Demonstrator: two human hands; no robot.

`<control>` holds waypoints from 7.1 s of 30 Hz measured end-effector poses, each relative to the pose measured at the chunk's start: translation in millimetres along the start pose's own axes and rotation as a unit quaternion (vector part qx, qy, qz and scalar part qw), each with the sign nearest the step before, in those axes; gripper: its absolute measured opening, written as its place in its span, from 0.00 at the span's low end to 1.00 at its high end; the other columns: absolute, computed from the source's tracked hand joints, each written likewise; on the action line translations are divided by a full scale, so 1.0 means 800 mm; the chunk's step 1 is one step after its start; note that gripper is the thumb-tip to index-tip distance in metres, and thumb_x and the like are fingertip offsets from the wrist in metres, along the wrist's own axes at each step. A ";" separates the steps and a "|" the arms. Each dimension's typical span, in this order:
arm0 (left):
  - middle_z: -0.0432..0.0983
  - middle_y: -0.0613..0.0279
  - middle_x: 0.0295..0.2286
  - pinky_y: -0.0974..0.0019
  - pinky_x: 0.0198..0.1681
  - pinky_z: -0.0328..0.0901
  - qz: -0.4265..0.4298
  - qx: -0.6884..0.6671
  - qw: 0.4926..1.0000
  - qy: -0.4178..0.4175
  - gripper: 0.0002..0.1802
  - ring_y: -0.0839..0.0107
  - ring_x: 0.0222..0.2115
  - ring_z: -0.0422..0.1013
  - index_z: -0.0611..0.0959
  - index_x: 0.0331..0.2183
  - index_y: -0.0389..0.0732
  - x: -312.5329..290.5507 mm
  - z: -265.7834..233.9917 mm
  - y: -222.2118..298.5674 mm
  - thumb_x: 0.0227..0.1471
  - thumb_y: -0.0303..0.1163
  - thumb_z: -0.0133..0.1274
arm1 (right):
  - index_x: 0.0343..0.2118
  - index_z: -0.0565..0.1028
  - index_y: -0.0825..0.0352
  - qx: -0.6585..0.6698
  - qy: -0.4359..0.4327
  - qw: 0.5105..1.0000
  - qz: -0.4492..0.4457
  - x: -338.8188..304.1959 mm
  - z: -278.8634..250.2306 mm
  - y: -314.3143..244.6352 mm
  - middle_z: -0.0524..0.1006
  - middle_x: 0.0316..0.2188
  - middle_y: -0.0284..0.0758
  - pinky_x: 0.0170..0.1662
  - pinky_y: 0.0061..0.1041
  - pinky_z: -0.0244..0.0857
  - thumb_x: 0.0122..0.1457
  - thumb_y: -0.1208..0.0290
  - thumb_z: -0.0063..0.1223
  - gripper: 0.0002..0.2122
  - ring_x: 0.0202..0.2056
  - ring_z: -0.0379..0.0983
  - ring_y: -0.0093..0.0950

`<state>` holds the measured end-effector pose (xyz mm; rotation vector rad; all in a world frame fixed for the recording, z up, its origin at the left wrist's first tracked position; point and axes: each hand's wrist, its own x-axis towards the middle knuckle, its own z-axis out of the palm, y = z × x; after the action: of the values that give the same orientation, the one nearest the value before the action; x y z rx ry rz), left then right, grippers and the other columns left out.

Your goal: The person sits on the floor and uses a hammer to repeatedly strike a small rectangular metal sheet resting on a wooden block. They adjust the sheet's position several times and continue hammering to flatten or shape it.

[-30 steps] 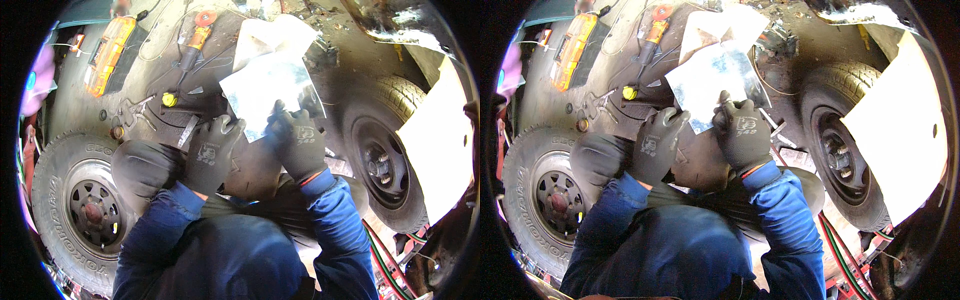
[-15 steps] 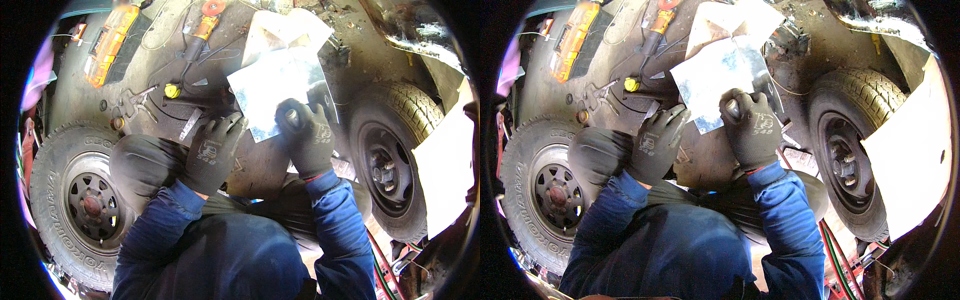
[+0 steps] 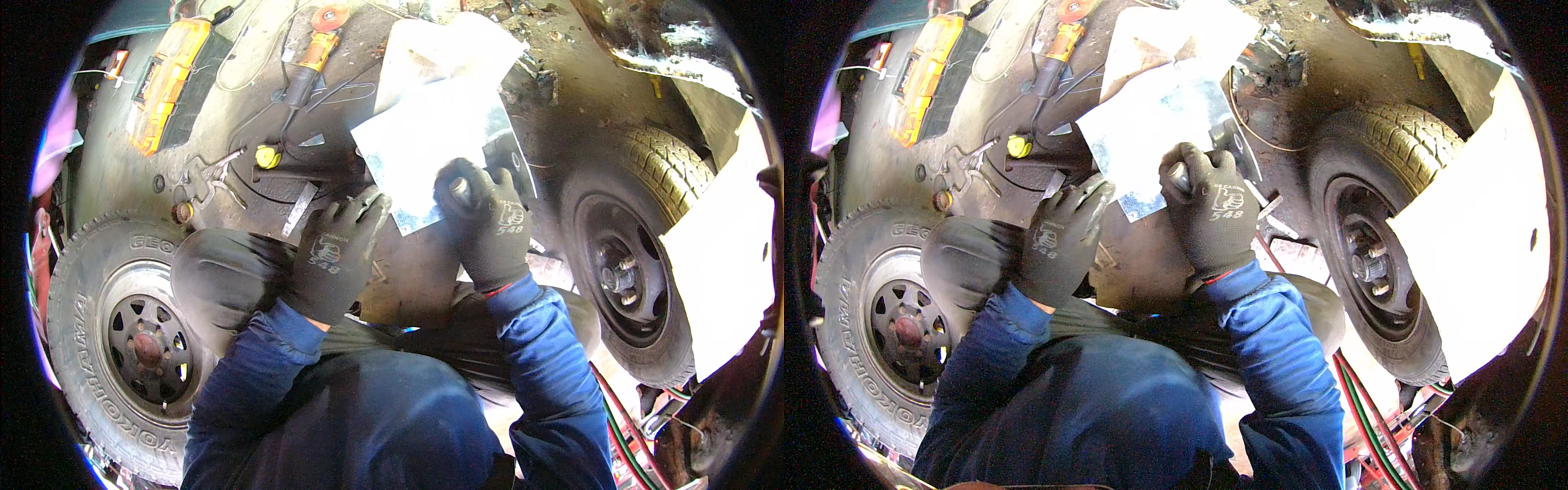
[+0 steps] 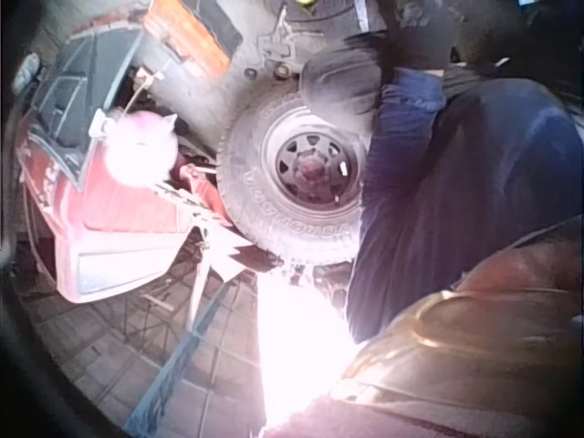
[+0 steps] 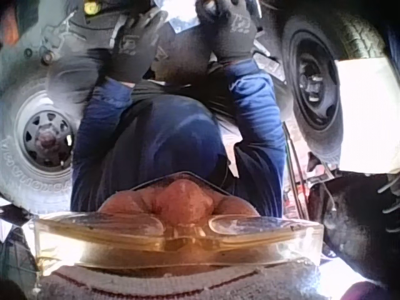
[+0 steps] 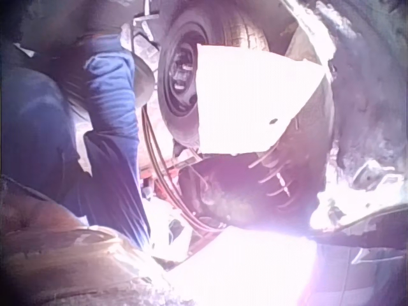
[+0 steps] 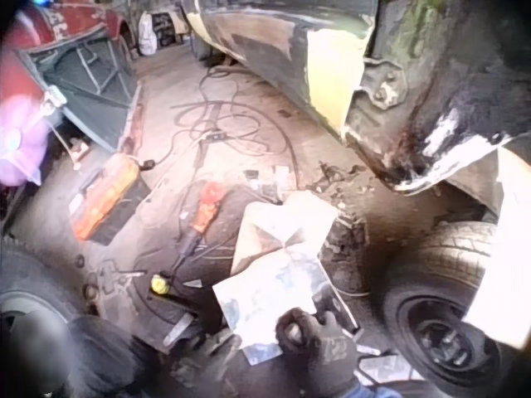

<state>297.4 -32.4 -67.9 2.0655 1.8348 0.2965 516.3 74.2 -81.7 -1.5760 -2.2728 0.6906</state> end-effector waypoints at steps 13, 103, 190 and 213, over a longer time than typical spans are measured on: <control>0.78 0.54 0.60 0.50 0.59 0.69 -0.003 0.013 1.000 -0.019 0.29 0.53 0.53 0.75 0.80 0.63 0.40 -0.001 0.000 0.000 0.61 0.27 0.54 | 0.46 0.81 0.51 -0.039 0.001 0.999 -0.006 0.000 -0.006 -0.008 0.79 0.39 0.42 0.36 0.44 0.77 0.59 0.65 0.70 0.13 0.35 0.82 0.45; 0.77 0.56 0.60 0.52 0.59 0.70 0.017 0.027 0.999 -0.004 0.32 0.55 0.53 0.75 0.81 0.62 0.40 -0.003 -0.004 -0.004 0.55 0.26 0.57 | 0.46 0.81 0.51 -0.050 -0.018 0.998 0.035 0.003 -0.011 -0.018 0.80 0.40 0.42 0.36 0.43 0.78 0.59 0.64 0.71 0.13 0.37 0.83 0.45; 0.66 0.38 0.69 0.40 0.71 0.58 0.073 0.156 0.983 -0.057 0.33 0.42 0.70 0.60 0.77 0.65 0.29 0.022 0.026 0.073 0.64 0.37 0.49 | 0.44 0.83 0.50 -0.015 -0.046 0.998 0.037 0.007 -0.005 -0.012 0.85 0.37 0.37 0.42 0.41 0.78 0.65 0.61 0.65 0.07 0.40 0.83 0.41; 0.64 0.37 0.69 0.30 0.71 0.54 0.035 0.156 0.981 -0.107 0.35 0.37 0.72 0.54 0.85 0.60 0.39 0.037 0.039 0.100 0.63 0.55 0.57 | 0.47 0.82 0.54 0.074 -0.095 0.992 0.032 0.011 -0.025 -0.004 0.86 0.35 0.46 0.41 0.47 0.79 0.64 0.63 0.62 0.10 0.38 0.85 0.49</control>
<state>386.4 -14.5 -66.5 2.2655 1.7702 -0.2038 520.4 86.2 -63.4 -1.5781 -2.2492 1.0421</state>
